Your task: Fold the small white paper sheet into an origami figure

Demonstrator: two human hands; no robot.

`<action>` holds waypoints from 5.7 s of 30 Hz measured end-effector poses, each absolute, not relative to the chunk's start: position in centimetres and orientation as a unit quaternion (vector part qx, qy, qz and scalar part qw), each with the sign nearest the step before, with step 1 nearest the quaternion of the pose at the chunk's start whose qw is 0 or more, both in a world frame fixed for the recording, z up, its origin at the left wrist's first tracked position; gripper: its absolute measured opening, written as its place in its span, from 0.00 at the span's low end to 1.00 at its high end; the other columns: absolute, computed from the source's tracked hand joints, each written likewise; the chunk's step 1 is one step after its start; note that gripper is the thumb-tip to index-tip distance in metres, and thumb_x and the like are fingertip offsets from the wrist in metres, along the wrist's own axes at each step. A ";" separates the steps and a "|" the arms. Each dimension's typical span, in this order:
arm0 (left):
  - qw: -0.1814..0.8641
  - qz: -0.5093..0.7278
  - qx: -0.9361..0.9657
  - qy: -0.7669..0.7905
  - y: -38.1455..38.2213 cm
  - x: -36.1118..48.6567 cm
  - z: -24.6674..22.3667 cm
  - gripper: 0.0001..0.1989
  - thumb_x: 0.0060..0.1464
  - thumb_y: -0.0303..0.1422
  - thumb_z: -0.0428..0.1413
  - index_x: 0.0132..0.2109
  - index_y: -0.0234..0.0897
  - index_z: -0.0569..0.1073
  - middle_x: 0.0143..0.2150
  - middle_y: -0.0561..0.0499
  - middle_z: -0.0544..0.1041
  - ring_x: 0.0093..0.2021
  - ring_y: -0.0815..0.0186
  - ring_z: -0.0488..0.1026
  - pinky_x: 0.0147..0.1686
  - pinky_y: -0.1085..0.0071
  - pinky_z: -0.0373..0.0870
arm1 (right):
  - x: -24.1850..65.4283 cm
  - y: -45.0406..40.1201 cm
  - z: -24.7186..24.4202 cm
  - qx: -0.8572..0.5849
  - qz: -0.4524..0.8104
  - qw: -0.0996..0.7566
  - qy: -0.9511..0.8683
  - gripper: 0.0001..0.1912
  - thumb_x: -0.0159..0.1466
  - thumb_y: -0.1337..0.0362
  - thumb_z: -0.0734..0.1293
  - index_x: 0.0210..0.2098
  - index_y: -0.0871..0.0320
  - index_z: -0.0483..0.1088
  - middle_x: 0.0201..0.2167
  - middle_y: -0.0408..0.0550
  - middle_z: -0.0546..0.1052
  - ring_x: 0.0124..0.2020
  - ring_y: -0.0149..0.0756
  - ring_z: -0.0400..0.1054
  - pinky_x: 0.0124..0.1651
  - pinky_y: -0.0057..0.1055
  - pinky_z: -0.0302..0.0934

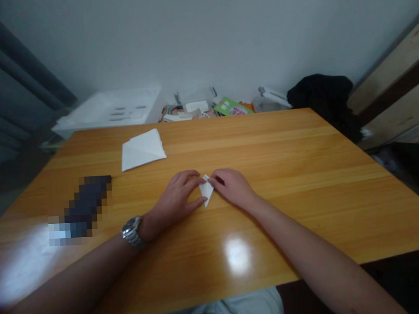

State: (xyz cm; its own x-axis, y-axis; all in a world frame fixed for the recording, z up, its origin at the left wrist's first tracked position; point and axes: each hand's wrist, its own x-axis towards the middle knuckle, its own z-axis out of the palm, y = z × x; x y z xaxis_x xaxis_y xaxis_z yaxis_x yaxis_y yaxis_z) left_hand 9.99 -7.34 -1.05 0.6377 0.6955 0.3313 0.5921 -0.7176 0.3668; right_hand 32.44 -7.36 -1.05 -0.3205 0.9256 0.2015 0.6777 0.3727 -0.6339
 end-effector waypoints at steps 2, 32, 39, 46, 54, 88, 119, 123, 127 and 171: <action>0.113 0.227 0.899 0.357 -7.2 10.0 -1.1 0.21 0.59 0.39 0.62 0.58 0.39 0.72 0.59 0.43 0.70 0.60 0.54 0.67 0.62 0.55 0.64 | 32.5 -7.3 -1.1 -0.510 0.206 0.276 -0.788 0.07 0.69 0.63 0.65 0.36 0.57 0.74 0.33 0.47 0.77 0.35 0.37 0.69 0.39 0.32 0.59; 0.133 0.241 0.887 0.370 -6.7 9.7 -1.3 0.15 0.61 0.32 0.58 0.54 0.37 0.76 0.51 0.44 0.74 0.51 0.57 0.70 0.55 0.58 0.69 | 33.6 -7.1 -1.8 -0.420 0.226 0.267 -0.838 0.12 0.69 0.67 0.66 0.51 0.55 0.74 0.45 0.51 0.72 0.46 0.39 0.69 0.51 0.37 0.65; 0.115 0.236 0.890 0.373 -6.4 9.5 -1.9 0.18 0.61 0.32 0.58 0.57 0.39 0.76 0.54 0.43 0.73 0.54 0.55 0.70 0.57 0.56 0.69 | 33.5 -7.2 -1.3 -0.434 0.258 0.284 -0.815 0.08 0.69 0.64 0.66 0.46 0.56 0.75 0.41 0.49 0.72 0.42 0.37 0.68 0.46 0.35 0.65; 0.121 0.243 0.889 0.369 -6.5 9.4 -1.9 0.18 0.61 0.33 0.58 0.57 0.40 0.77 0.54 0.43 0.73 0.54 0.55 0.70 0.56 0.55 0.70 | 33.8 -7.1 -1.0 -0.453 0.275 0.287 -0.798 0.05 0.68 0.62 0.67 0.38 0.57 0.73 0.37 0.46 0.70 0.35 0.34 0.67 0.39 0.31 0.63; 0.122 0.236 0.888 0.375 -6.4 9.4 -1.9 0.18 0.62 0.32 0.57 0.58 0.37 0.76 0.54 0.43 0.74 0.54 0.56 0.71 0.57 0.57 0.70 | 34.4 -7.1 -1.0 -0.439 0.283 0.280 -0.805 0.03 0.66 0.65 0.68 0.40 0.57 0.73 0.38 0.46 0.69 0.36 0.33 0.66 0.40 0.31 0.63; 0.195 0.214 0.908 0.304 -6.5 9.4 -1.2 0.08 0.69 0.31 0.49 0.50 0.39 0.71 0.52 0.46 0.75 0.52 0.62 0.74 0.54 0.63 0.73 | 34.7 -7.0 -1.0 -0.345 0.302 0.257 -0.850 0.09 0.63 0.67 0.72 0.44 0.54 0.76 0.47 0.50 0.75 0.49 0.40 0.70 0.53 0.39 0.66; 0.165 0.223 0.905 0.322 -6.4 9.4 -0.9 0.12 0.68 0.37 0.52 0.53 0.37 0.74 0.54 0.44 0.79 0.54 0.57 0.75 0.56 0.58 0.70 | 34.3 -7.0 -1.1 -0.325 0.316 0.282 -0.846 0.05 0.71 0.65 0.65 0.39 0.56 0.73 0.43 0.50 0.76 0.46 0.37 0.70 0.52 0.36 0.64; 0.163 0.218 0.904 0.329 -6.6 9.4 -0.7 0.18 0.63 0.44 0.58 0.54 0.38 0.74 0.54 0.44 0.79 0.53 0.55 0.75 0.55 0.58 0.71 | 34.1 -7.2 -0.8 -0.352 0.312 0.279 -0.837 0.06 0.71 0.63 0.64 0.40 0.56 0.71 0.42 0.49 0.77 0.43 0.37 0.70 0.49 0.35 0.64; 0.152 0.220 0.906 0.329 -6.6 9.4 -1.0 0.18 0.62 0.40 0.59 0.56 0.37 0.74 0.56 0.44 0.77 0.55 0.56 0.74 0.57 0.59 0.70 | 33.9 -7.5 -0.7 -0.358 0.308 0.281 -0.835 0.06 0.72 0.62 0.63 0.41 0.56 0.71 0.41 0.50 0.76 0.43 0.37 0.70 0.48 0.35 0.63; 0.205 0.125 0.841 0.485 -6.1 9.6 1.6 0.11 0.63 0.39 0.53 0.37 0.38 0.75 0.33 0.50 0.79 0.29 0.65 0.71 0.28 0.70 0.57 | 31.4 -7.2 -0.2 -0.508 0.211 0.202 -0.810 0.08 0.68 0.66 0.66 0.31 0.60 0.69 0.37 0.49 0.70 0.37 0.35 0.65 0.42 0.32 0.58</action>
State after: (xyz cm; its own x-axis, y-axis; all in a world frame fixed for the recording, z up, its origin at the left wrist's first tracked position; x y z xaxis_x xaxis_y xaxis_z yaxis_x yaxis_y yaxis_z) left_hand 9.56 -6.09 1.58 0.4983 0.8669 0.0119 0.7643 -0.4457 0.4660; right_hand 31.38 -7.16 -0.21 -0.4016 0.9089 0.1125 0.7380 0.3939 -0.5478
